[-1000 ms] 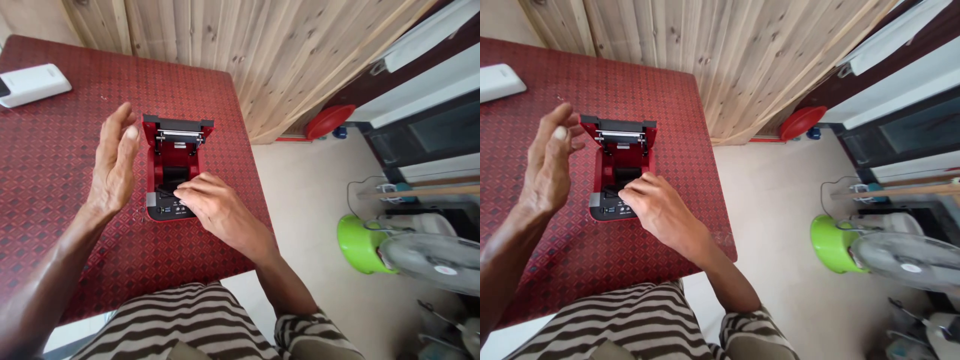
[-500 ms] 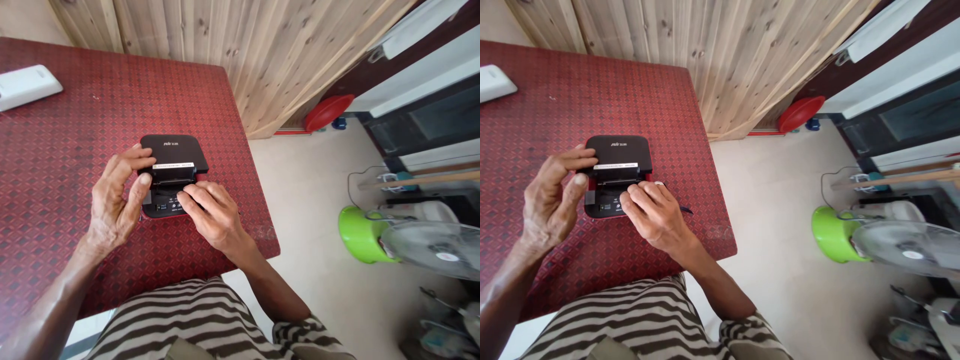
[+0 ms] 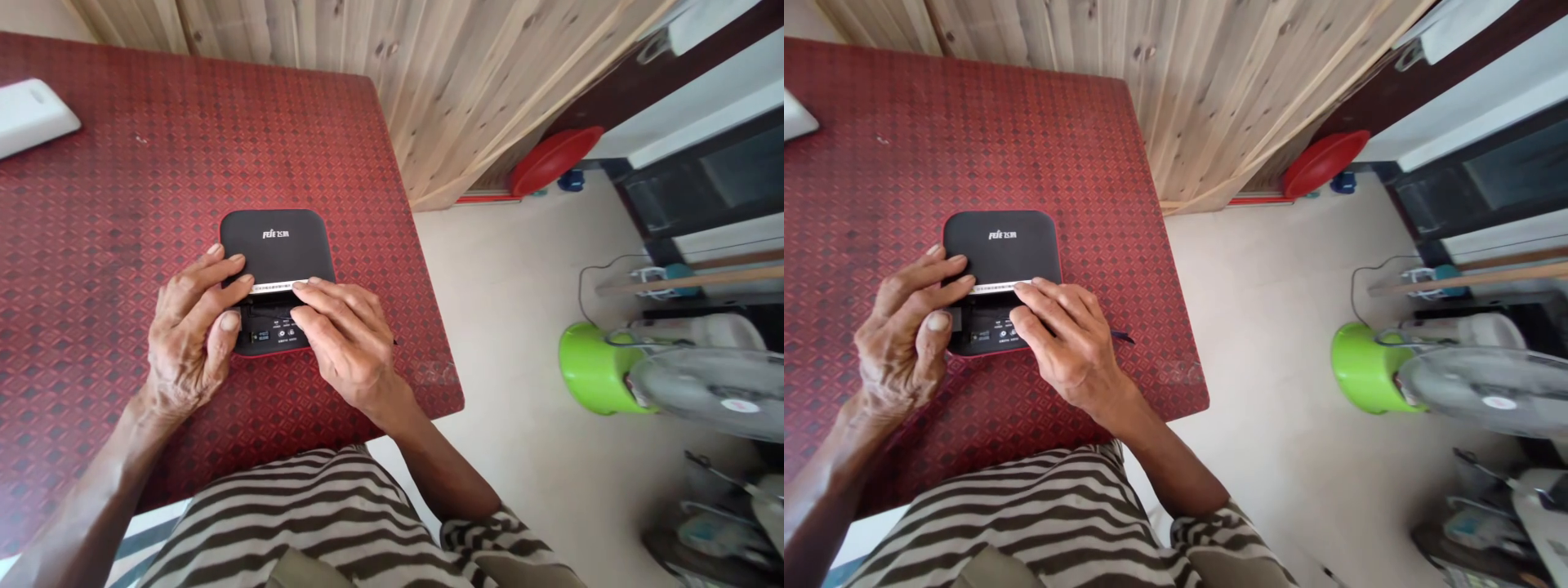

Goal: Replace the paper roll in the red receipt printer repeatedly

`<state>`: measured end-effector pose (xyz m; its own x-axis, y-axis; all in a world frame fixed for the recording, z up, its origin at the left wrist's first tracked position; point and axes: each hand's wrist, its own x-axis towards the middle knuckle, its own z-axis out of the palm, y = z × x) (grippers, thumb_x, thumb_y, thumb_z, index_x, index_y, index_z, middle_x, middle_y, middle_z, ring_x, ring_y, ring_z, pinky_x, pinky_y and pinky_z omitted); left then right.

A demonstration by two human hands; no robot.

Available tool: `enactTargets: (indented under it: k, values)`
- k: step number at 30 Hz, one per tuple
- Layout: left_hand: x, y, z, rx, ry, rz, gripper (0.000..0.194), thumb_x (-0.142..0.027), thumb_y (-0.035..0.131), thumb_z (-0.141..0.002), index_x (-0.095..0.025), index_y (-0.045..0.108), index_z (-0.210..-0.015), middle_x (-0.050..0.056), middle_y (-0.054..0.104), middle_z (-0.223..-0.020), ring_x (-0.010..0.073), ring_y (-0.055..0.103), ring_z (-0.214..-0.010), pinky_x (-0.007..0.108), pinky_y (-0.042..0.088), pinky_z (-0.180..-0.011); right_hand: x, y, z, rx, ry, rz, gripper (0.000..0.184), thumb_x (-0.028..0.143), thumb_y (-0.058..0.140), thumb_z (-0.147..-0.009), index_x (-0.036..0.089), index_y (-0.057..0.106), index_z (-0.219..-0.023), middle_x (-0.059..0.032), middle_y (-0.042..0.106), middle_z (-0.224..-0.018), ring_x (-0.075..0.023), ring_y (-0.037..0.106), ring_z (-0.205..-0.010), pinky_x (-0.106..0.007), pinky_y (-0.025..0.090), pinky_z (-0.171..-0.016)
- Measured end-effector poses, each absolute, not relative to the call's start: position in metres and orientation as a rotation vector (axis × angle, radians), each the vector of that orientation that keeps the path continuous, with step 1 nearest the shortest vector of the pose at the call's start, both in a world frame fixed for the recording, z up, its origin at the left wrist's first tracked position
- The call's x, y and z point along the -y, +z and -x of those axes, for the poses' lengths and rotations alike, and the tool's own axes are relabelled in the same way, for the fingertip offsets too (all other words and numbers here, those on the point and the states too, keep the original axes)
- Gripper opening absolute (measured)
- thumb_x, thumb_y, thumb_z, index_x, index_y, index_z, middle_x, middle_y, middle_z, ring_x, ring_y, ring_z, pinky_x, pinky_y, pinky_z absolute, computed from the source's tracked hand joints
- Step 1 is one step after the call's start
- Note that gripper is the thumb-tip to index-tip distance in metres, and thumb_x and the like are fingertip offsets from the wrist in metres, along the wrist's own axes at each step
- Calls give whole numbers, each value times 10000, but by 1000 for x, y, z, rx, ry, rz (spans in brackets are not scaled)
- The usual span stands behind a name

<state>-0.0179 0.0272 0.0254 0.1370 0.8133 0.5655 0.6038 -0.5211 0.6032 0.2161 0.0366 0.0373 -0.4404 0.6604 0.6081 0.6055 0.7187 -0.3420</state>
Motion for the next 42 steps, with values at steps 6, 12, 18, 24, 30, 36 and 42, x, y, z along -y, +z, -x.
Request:
enactTargets:
  k: [6,12,18,24,30,36,42]
  values:
    - [-32,20,26,-1297,1383,-2298,377,-398,604,-1127,-224,795,-1401,161,783,-1460,359,664,-1509,565,485,-1279,-41,40,-214,2152,44,924,199,56,634,-1102,203,768,-1116,-76,888,-1242,-215,837,-1200,-384,643,-1050]
    - [-23,29,21,-1293,1478,-1834,350,-376,565,-1158,-260,860,-1306,92,806,-1405,311,682,-1466,582,465,-1307,-33,40,-219,2111,76,908,270,58,663,-1081,209,731,-1294,-105,864,-1309,-237,815,-1265,-436,674,-1075]
    - [-11,11,10,-1223,1590,-1087,586,-274,897,-908,-304,772,-1480,79,742,-1535,318,655,-1493,507,501,-1300,-5,33,-226,1811,93,1069,217,128,652,-1089,223,712,-1274,-90,830,-1075,-235,796,-989,-424,671,-894]
    - [-11,6,6,-1239,1527,-1040,575,-253,860,-933,-274,761,-1500,83,742,-1539,276,663,-1471,411,495,-1284,11,25,-225,1753,199,1130,181,149,605,-1105,225,689,-1246,-73,780,-1012,-220,744,-908,-397,639,-818]
    - [-9,9,2,-1323,1469,-1025,574,-334,844,-941,-341,749,-1507,49,726,-1568,320,644,-1509,521,478,-1321,5,26,-223,1754,219,1086,151,138,597,-1113,217,690,-1200,-65,774,-979,-207,736,-891,-381,631,-824]
    - [-11,14,-9,-1363,1445,-934,497,-344,804,-934,-494,796,-1408,-66,718,-1577,327,591,-1580,590,413,-1390,-1,25,-226,1732,189,1088,178,111,609,-1093,223,695,-1202,-62,773,-977,-210,733,-876,-377,628,-808]
    - [-14,20,-20,-1389,1505,-860,474,-264,769,-893,-458,846,-1319,-53,789,-1460,303,681,-1464,532,530,-1294,-4,21,-225,1725,182,1094,163,110,602,-1099,224,694,-1172,-58,773,-957,-201,719,-850,-371,615,-790]
